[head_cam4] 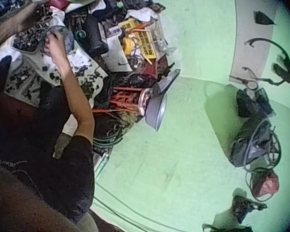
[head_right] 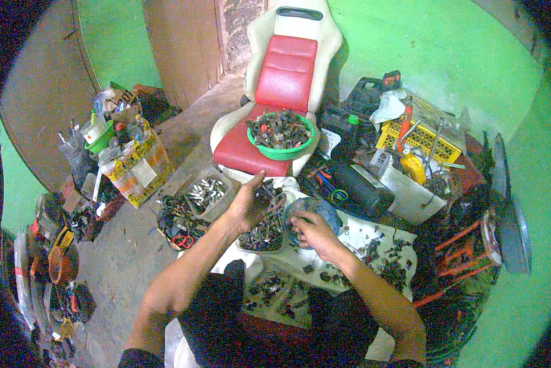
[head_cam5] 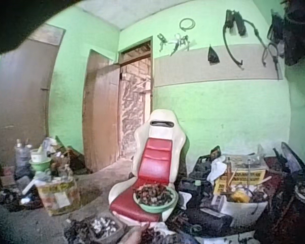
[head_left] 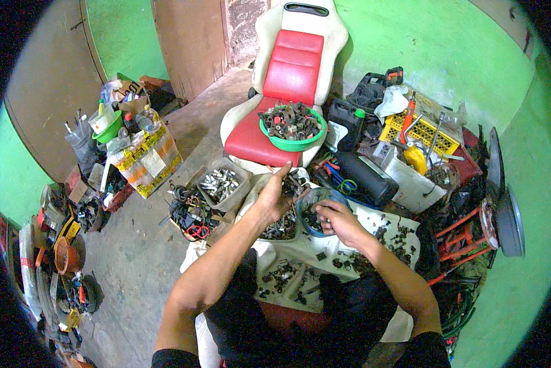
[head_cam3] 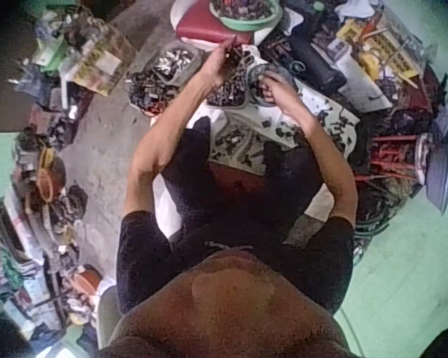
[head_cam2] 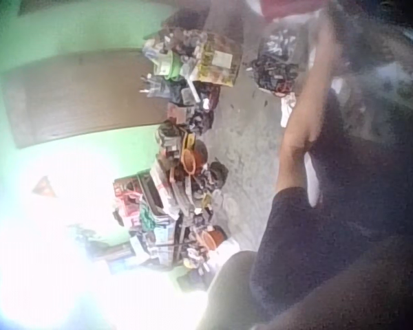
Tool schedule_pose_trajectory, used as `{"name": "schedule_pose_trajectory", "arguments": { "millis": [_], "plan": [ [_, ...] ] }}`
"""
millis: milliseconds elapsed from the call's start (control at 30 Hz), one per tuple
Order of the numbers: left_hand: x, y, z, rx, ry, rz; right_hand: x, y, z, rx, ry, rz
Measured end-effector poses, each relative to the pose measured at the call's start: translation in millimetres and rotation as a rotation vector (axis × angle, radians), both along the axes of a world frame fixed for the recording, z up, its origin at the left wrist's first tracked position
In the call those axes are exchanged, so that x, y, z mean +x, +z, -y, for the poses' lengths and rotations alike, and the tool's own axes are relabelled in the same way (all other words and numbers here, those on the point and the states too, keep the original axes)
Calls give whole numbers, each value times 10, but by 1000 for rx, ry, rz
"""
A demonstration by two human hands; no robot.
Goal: The person handles a small metal carburetor, turning it over by hand and picking through a large pile of bolts, screws, and metal fittings to find matching parts.
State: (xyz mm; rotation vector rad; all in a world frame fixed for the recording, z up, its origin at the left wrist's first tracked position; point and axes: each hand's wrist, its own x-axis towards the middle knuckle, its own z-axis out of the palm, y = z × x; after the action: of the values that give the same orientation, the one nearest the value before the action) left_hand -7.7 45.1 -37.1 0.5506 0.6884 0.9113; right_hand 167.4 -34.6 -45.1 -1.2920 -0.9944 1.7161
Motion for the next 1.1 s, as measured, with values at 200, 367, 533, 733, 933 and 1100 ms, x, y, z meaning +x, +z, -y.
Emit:
{"name": "schedule_pose_trajectory", "arguments": {
  "millis": [200, 367, 533, 733, 933, 1100],
  "plan": [
    [103, 40, 107, -44, 2, 170, -2, -63, -50, 412, -67, 345],
    [202, -42, 205, -38, -6, 53, -79, -137, -82, 695, -113, 628],
    [328, -83, 306, -57, -3, 4, -159, 9, 10, 703, -141, 622],
    [270, 19, 304, 17, -84, -7, -44, -29, -1, 526, -208, 272],
    [286, 76, 394, -70, -85, 46, 55, -33, -42, 299, -187, 23],
    [319, 145, 341, -185, 83, 147, 9, -40, -85, 376, -170, 170]
  ]
}}
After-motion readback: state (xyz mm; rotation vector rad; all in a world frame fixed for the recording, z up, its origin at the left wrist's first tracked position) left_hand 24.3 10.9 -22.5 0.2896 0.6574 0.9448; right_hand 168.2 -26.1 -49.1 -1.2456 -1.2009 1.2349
